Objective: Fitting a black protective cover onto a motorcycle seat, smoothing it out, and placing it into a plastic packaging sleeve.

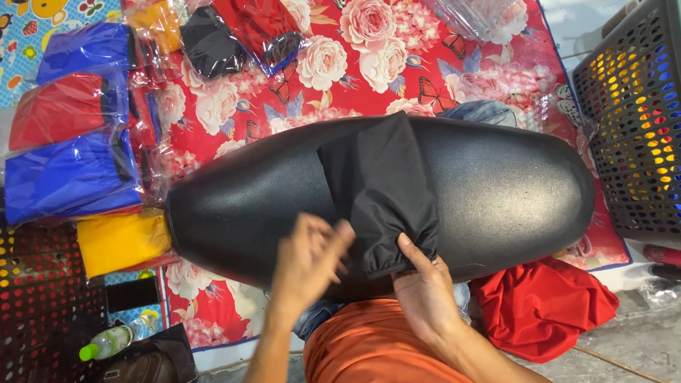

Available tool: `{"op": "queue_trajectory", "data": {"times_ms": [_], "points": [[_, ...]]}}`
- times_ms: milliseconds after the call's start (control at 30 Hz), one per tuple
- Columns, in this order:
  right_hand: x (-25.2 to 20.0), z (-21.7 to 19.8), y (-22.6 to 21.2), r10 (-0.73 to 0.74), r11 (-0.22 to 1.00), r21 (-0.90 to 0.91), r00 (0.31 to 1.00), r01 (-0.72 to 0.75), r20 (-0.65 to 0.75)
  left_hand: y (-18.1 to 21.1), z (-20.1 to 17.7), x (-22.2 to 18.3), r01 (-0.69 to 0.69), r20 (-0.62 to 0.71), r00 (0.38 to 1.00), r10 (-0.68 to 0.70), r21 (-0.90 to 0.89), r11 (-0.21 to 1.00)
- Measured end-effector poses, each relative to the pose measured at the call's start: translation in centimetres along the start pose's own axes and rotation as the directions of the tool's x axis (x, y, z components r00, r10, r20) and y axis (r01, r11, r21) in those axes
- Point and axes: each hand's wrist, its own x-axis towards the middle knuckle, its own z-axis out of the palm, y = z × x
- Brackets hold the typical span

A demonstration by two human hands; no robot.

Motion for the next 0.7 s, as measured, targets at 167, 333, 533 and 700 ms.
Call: {"op": "queue_trajectory", "data": {"times_ms": [167, 333, 533, 700], "points": [[0.7, -1.0, 1.9, -0.003, 0.997, -0.076, 0.997, 0.009, 0.077, 0.1, 2.3, -3.4, 0.281, 0.143, 0.956, -0.256, -0.189, 0.941], [2.5, -3.1, 0.3, 0.004, 0.959, -0.28, 0.982, 0.049, 0.187, -0.8, 3.9, -2.0, 0.258, 0.063, 0.963, -0.26, -0.487, 0.834], [3.2, -3.7, -4.6, -0.356, 0.252, -0.789, 0.812, 0.56, 0.463, -1.6, 4.2, -1.4, 0.217, 0.022, 0.969, -0.245, -0.541, 0.812], [4.7, 0.2, -5.7, -0.146, -0.61, -0.056, -0.043, 0.79, 0.988, -2.5, 4.4, -1.6, 0.245, 0.015, 0.964, -0.265, -0.433, 0.868]]}}
